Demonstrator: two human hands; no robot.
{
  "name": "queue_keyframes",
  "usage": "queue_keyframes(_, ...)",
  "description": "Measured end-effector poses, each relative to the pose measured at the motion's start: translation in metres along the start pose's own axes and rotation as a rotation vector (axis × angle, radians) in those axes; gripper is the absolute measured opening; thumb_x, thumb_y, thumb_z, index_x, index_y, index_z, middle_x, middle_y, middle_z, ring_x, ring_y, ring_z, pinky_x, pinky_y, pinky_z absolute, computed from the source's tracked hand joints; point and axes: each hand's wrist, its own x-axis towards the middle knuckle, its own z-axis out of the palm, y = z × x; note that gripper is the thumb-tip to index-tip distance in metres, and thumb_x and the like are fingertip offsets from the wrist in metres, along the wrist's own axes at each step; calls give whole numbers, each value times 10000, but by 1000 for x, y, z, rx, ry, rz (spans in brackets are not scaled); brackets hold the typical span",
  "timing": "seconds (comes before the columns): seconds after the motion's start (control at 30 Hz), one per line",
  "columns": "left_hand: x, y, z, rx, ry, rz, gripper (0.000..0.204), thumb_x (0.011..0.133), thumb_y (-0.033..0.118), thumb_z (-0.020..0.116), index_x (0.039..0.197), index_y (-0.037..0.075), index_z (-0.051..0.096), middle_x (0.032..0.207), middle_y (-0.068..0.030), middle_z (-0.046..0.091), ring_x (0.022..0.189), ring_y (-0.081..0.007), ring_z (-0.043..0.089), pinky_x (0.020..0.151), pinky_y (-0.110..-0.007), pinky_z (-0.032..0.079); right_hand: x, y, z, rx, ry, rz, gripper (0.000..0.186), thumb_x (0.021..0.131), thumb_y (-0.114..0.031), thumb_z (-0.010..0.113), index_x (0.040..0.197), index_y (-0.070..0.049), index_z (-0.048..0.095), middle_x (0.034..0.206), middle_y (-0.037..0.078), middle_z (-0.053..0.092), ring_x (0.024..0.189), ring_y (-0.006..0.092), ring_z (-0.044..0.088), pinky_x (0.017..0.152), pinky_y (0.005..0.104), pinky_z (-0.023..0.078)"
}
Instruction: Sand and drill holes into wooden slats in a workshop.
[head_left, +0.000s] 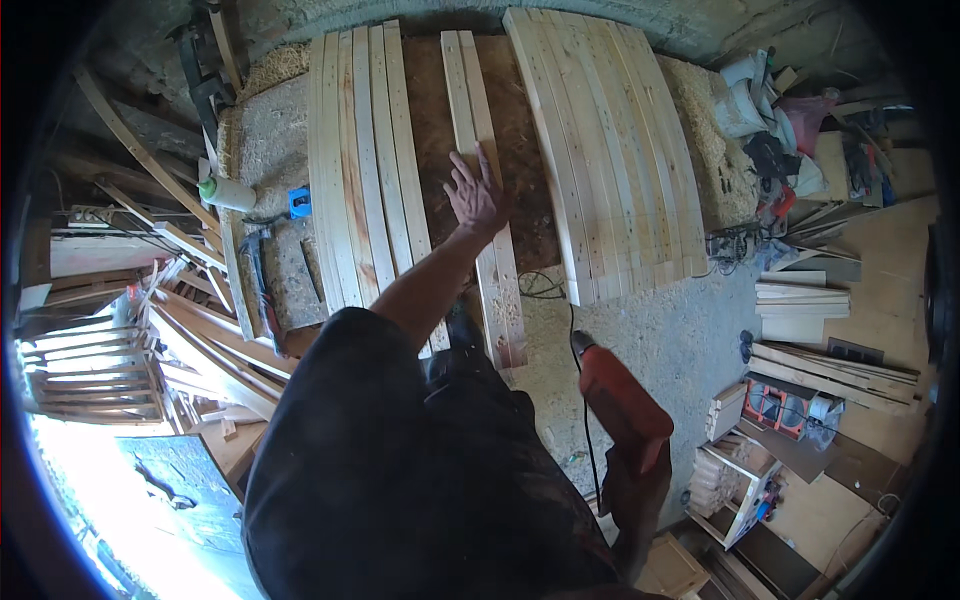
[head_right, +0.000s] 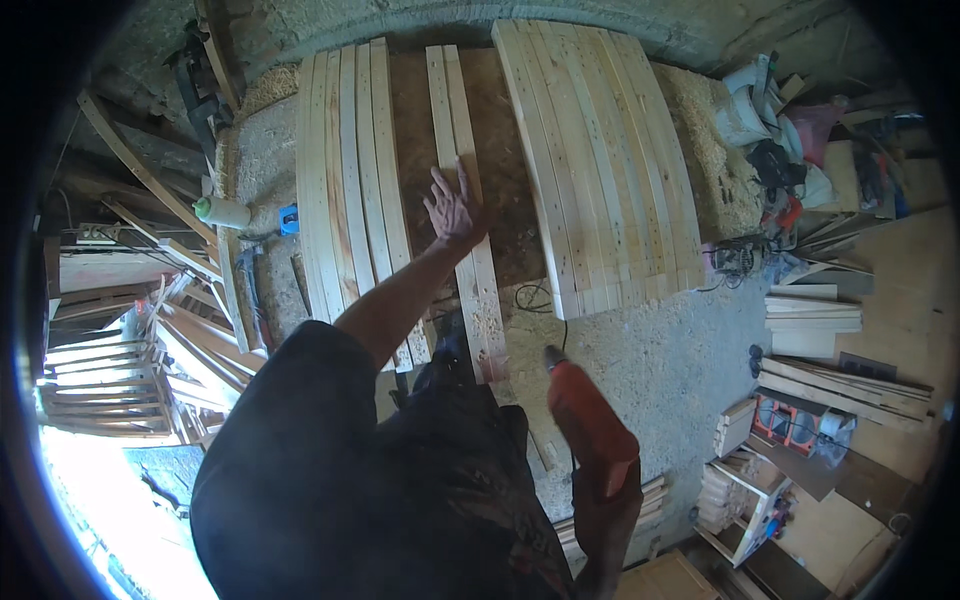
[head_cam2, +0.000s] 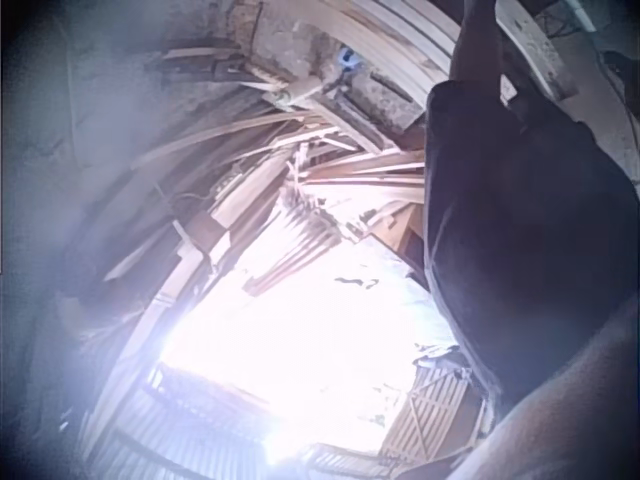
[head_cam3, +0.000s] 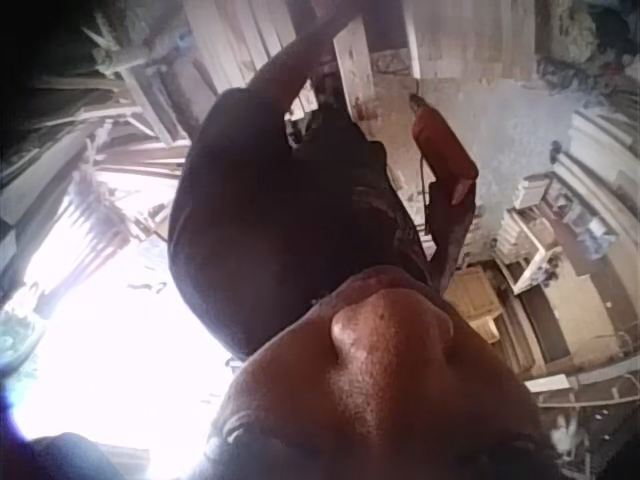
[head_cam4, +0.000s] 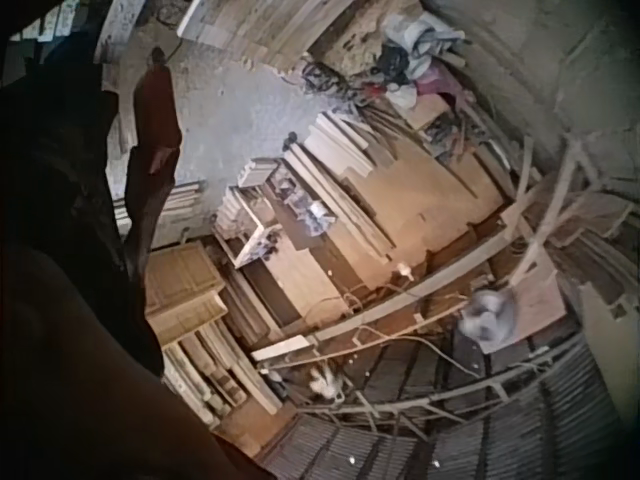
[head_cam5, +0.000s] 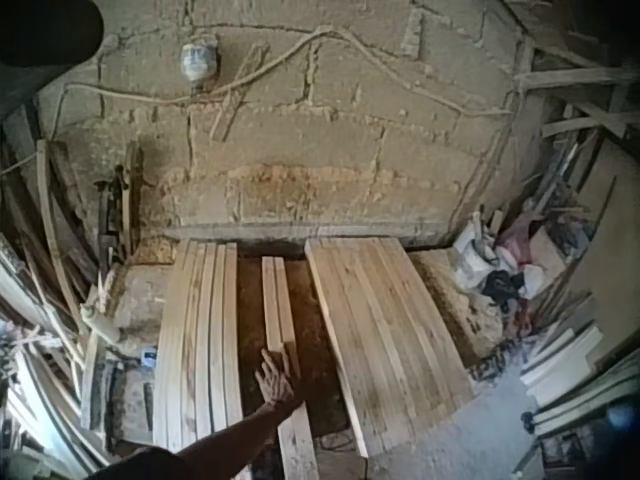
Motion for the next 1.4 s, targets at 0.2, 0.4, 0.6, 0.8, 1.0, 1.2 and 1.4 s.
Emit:
queue_keyframes(0.2,47,-7,-6,-375,132,-217,1118,863,614,697,1630,15,146,1483,-284,403,1363,-436,444,1073,-586,435,-11,27,21,295,105,427,441,843,-45,647,1268,-10,538,857,123,641,646,189,626,596,355,515)
queue_keyframes(0.4,59,-11,-5,-350,62,-210,1199,807,624,760,1608,-29,151,1369,-253,459,1286,-425,494,985,-521,532,-10,37,37,513,163,581,370,856,-34,597,1220,-33,530,771,63,576,495,132,528,419,309,409)
queue_keyframes(0.6,28,23,-3,-376,30,-235,1250,753,515,815,1606,-63,108,1353,-260,445,1255,-437,498,1013,-521,500,2,33,37,467,103,564,357,863,-48,604,1212,-35,534,748,41,559,490,119,513,407,299,395)
queue_keyframes(0.8,21,38,13,-467,48,-191,1221,766,518,805,1604,-53,125,1322,-236,462,1234,-418,507,977,-523,505,2,31,32,530,142,435,356,861,-65,603,1208,-20,541,766,50,572,495,106,502,419,292,387)
queue_keyframes(1.0,33,26,49,-539,123,-174,1118,819,536,772,1611,0,192,1334,-252,459,1221,-427,509,979,-538,499,-9,43,41,531,192,408,378,854,-55,594,1224,-15,528,749,45,556,490,107,499,411,293,390)
queue_keyframes(1.2,25,-24,77,-773,51,-86,781,828,469,789,1440,58,531,1292,-293,548,1203,-453,538,1018,-520,483,-26,51,50,621,164,517,346,856,-60,604,1193,-36,530,737,45,550,493,109,516,391,285,377)
queue_keyframes(1.4,9,-26,66,-765,24,-12,592,807,444,805,1223,38,692,1192,-257,662,1199,-441,577,1044,-485,478,-28,58,55,610,168,590,333,862,-61,613,1184,-46,531,731,43,552,495,113,527,382,285,374)
